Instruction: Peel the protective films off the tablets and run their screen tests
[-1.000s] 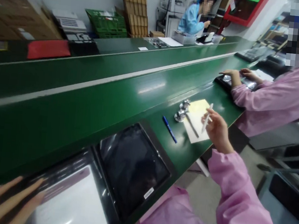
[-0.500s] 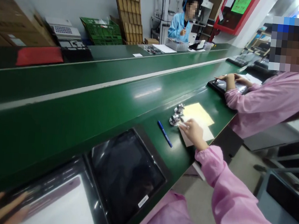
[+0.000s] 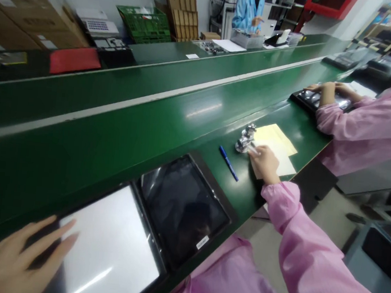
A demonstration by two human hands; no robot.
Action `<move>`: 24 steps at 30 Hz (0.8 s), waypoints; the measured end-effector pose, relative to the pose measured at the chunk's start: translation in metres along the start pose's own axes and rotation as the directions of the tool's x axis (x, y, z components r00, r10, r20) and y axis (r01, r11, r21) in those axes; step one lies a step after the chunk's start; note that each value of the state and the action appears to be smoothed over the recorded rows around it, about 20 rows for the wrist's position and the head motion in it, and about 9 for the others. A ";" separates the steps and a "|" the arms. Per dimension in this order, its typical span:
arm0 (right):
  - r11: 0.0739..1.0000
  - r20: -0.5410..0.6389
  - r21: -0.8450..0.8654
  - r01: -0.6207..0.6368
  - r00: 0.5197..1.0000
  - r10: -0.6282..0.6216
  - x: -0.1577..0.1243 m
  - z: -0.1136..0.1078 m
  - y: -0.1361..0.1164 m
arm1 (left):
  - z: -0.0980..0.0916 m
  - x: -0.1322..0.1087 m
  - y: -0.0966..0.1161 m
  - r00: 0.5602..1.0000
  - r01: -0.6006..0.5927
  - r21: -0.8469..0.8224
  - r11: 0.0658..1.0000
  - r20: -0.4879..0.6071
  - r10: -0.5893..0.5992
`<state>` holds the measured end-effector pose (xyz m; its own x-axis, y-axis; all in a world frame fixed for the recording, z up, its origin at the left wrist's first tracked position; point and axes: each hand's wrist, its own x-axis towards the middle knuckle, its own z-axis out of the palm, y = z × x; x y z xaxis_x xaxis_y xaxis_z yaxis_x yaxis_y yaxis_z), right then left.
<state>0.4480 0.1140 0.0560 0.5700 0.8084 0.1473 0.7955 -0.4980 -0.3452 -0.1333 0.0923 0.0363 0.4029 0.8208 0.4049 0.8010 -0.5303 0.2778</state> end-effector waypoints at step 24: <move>0.713 0.321 0.576 0.399 0.692 -0.646 -0.134 -0.053 -0.060 | 0.016 0.029 0.085 0.978 0.042 0.054 0.998 -0.208 -0.030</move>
<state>0.3343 0.0190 0.1059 -0.1857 0.9822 0.0274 0.6761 0.1479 -0.7218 -0.0458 0.0745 0.0575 0.2783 0.7741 0.5686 0.8401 -0.4832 0.2466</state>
